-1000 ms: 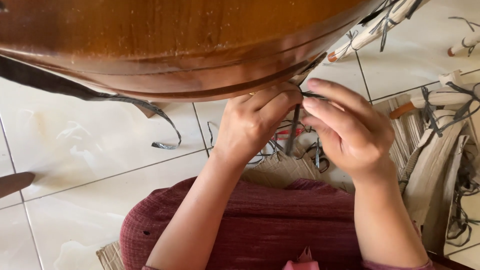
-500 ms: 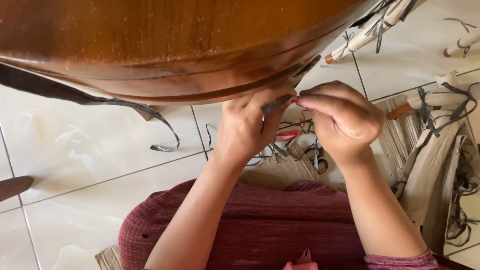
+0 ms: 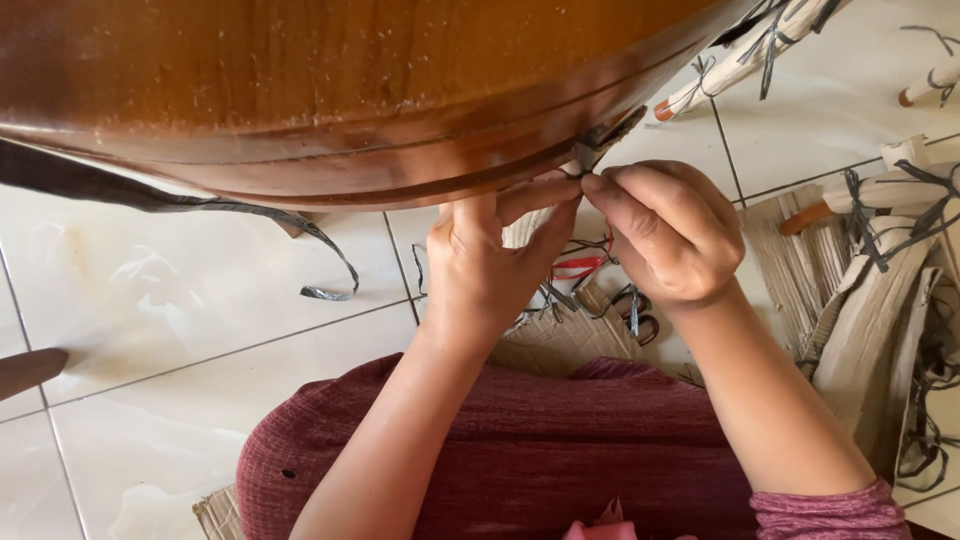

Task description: Wrapping a wooden chair leg with protective cardboard and securing it with ribbon and string

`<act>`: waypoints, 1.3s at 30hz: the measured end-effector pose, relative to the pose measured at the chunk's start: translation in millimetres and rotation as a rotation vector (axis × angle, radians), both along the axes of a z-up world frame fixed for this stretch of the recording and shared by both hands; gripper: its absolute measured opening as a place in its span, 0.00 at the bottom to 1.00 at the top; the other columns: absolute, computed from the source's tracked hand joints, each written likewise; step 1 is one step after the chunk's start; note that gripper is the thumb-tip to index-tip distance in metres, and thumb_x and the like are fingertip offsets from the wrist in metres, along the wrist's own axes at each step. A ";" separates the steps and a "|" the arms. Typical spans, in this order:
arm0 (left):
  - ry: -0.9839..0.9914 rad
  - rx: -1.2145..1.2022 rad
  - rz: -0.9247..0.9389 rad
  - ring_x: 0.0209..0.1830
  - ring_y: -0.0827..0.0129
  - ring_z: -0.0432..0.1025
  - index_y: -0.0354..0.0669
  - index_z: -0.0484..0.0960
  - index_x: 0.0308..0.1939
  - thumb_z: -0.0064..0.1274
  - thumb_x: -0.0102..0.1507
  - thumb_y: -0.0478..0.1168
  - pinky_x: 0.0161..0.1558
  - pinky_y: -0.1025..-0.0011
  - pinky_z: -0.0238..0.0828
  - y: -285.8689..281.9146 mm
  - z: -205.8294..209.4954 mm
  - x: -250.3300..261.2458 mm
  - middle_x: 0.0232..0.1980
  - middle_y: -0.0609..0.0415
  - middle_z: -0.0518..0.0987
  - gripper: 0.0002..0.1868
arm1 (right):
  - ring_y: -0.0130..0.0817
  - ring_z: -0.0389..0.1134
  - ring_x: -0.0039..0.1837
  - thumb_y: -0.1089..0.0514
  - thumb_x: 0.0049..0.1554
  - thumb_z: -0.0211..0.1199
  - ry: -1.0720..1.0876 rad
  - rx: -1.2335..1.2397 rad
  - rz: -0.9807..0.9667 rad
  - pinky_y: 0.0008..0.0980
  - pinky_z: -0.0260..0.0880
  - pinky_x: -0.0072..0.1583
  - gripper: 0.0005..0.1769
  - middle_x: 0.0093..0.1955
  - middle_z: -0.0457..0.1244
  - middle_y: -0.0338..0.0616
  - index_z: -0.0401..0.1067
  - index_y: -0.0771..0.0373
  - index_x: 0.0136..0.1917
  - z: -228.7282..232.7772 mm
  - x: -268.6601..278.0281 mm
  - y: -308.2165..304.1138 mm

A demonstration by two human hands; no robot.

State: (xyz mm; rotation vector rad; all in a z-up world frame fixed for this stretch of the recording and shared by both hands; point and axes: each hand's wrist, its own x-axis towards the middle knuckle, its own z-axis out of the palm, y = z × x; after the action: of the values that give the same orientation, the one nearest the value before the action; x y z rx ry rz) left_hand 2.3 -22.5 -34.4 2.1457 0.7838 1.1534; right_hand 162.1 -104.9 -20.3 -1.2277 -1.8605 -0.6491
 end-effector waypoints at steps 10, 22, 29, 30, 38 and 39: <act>-0.252 -0.017 -0.059 0.45 0.86 0.81 0.40 0.69 0.58 0.67 0.61 0.31 0.49 0.83 0.77 1.1 0.1 3.1 0.43 0.70 0.86 0.26 | 0.51 0.71 0.47 0.84 0.62 0.62 0.415 -0.026 -0.122 0.41 0.75 0.49 0.09 0.48 0.67 0.62 0.76 0.77 0.51 1.9 -32.5 5.6; -0.325 -0.446 -0.160 0.43 0.80 0.81 0.42 0.74 0.49 0.66 0.62 0.36 0.50 0.79 0.80 6.9 30.8 -9.2 0.42 0.58 0.87 0.17 | 0.35 0.68 0.47 0.75 0.65 0.59 0.979 -0.482 -0.118 0.28 0.72 0.53 0.04 0.46 0.66 0.49 0.71 0.72 0.51 9.6 -36.1 -7.2; -0.414 -1.056 -0.368 0.33 0.78 0.78 0.31 0.88 0.40 0.64 0.60 0.38 0.33 0.81 0.79 12.6 33.6 -13.1 0.36 0.48 0.87 0.11 | 0.30 0.67 0.45 0.68 0.64 0.60 1.388 -0.619 0.122 0.24 0.73 0.49 0.02 0.51 0.71 0.54 0.70 0.64 0.49 7.3 -37.0 -4.9; -0.414 -1.058 -0.366 0.33 0.78 0.78 0.31 0.88 0.40 0.64 0.60 0.38 0.33 0.81 0.79 13.5 29.4 -13.1 0.36 0.48 0.87 0.11 | 0.30 0.67 0.45 0.68 0.64 0.60 1.390 -0.622 0.121 0.24 0.73 0.49 0.02 0.51 0.71 0.54 0.70 0.64 0.49 4.5 -37.0 -5.4; -0.481 -1.074 -0.395 0.36 0.78 0.77 0.33 0.88 0.40 0.65 0.60 0.37 0.40 0.79 0.78 13.4 18.4 -11.7 0.39 0.50 0.87 0.10 | 0.32 0.76 0.52 0.69 0.59 0.69 1.327 -0.447 0.067 0.30 0.83 0.59 0.07 0.48 0.71 0.44 0.76 0.61 0.49 8.5 -43.3 -7.4; -0.480 -1.073 -0.399 0.36 0.78 0.77 0.33 0.88 0.40 0.65 0.60 0.37 0.40 0.79 0.78 10.1 17.1 -10.4 0.39 0.50 0.87 0.10 | 0.32 0.76 0.52 0.69 0.59 0.69 1.326 -0.443 0.065 0.30 0.83 0.59 0.07 0.48 0.71 0.44 0.76 0.61 0.49 10.8 -45.7 -8.9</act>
State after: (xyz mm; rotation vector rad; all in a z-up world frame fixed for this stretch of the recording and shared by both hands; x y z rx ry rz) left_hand -8.1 -12.4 -17.3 1.0068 0.5196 0.7135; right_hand 116.4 -113.8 -9.5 -1.3268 -0.8721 0.5911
